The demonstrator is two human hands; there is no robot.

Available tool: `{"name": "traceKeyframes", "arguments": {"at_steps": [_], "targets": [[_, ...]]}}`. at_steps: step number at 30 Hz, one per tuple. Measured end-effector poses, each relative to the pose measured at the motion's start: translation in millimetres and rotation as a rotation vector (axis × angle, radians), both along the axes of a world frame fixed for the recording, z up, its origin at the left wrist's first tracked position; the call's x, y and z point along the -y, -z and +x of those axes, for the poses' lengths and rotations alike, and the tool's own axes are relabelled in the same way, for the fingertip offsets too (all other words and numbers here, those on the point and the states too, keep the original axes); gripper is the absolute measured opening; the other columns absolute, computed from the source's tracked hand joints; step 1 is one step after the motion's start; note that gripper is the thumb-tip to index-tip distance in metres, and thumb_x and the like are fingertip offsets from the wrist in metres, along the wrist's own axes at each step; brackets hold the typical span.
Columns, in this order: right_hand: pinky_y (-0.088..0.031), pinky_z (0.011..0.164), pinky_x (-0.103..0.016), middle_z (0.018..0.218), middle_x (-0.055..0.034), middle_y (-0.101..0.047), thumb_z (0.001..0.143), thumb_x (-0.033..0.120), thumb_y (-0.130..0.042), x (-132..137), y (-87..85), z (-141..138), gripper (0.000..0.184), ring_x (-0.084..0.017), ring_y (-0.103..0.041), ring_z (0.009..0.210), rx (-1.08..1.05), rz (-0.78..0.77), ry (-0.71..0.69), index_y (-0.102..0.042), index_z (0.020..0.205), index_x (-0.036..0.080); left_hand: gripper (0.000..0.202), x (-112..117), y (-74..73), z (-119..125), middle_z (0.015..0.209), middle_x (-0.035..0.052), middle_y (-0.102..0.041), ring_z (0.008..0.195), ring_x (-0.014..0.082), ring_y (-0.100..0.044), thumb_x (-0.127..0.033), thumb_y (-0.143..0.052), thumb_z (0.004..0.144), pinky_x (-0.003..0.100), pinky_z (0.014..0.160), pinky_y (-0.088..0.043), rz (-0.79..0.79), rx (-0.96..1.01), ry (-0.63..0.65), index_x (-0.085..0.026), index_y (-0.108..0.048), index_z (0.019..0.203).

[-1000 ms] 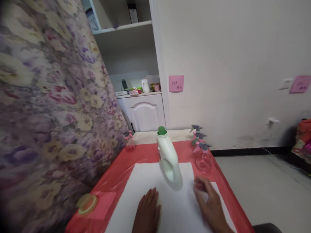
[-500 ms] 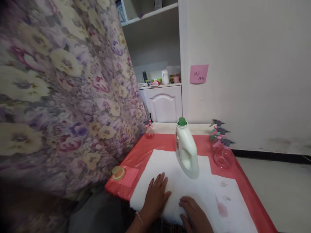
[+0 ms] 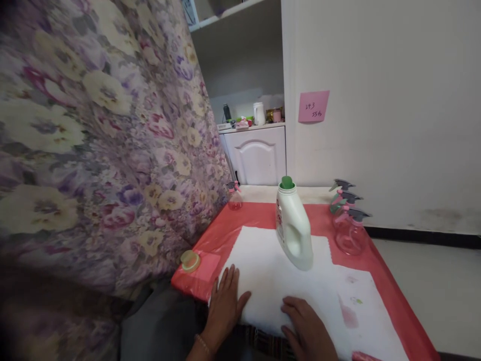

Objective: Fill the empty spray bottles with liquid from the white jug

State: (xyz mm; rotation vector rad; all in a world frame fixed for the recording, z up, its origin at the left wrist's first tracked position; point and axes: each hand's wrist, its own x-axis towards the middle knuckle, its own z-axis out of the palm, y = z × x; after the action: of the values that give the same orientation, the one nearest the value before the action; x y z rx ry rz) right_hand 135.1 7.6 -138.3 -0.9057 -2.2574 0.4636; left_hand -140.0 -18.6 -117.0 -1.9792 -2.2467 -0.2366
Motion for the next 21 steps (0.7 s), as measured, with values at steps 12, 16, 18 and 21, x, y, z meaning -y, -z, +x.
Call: {"name": "traceKeyframes", "arguments": {"at_steps": [12,16,18,21], "targets": [[-0.054,0.098,-0.039,0.124,-0.0082,-0.068,0.084,0.024,-0.065,1.7,-7.3,-3.1,0.035,-0.025,-0.062,0.114,0.051,0.026,-0.033,-0.065,0.119,0.026,0.067,2.1,9.6,-12.1,0.151,0.0174,-0.042,0.141,0.0322,-0.038,-0.055,-0.041,0.093,0.053,0.113,-0.031,0.058,-0.043,0.007,-0.012,-0.044,0.144],[-0.054,0.097,-0.038,0.124,-0.0078,-0.068,0.083,0.021,-0.065,0.1,-8.1,-3.3,0.035,-0.024,-0.063,0.113,0.054,0.01,-0.038,-0.066,0.117,0.026,0.065,6.1,8.1,-13.1,0.152,0.0166,-0.041,0.141,0.0325,-0.037,-0.054,-0.043,0.092,0.054,0.112,-0.033,0.077,-0.049,0.027,-0.013,-0.045,0.143],[-0.054,0.097,-0.037,0.125,-0.0074,-0.068,0.081,0.02,-0.065,-0.8,-8.1,-3.2,0.037,-0.025,-0.063,0.113,0.059,0.001,-0.037,-0.066,0.117,0.026,0.064,5.4,6.4,-17.7,0.151,0.0177,-0.042,0.141,0.0333,-0.037,-0.052,-0.045,0.092,0.054,0.112,-0.033,0.085,-0.047,0.005,-0.013,-0.047,0.142],[-0.054,0.097,-0.038,0.125,-0.0073,-0.069,0.079,0.019,-0.066,-3.7,-4.6,-3.0,0.038,-0.025,-0.064,0.112,0.076,0.005,-0.051,-0.067,0.117,0.026,0.061,1.4,6.2,-25.8,0.15,0.0149,-0.044,0.139,0.0322,-0.041,-0.051,-0.048,0.09,0.054,0.111,-0.035,0.036,-0.021,0.073,-0.017,-0.049,0.141]]}}
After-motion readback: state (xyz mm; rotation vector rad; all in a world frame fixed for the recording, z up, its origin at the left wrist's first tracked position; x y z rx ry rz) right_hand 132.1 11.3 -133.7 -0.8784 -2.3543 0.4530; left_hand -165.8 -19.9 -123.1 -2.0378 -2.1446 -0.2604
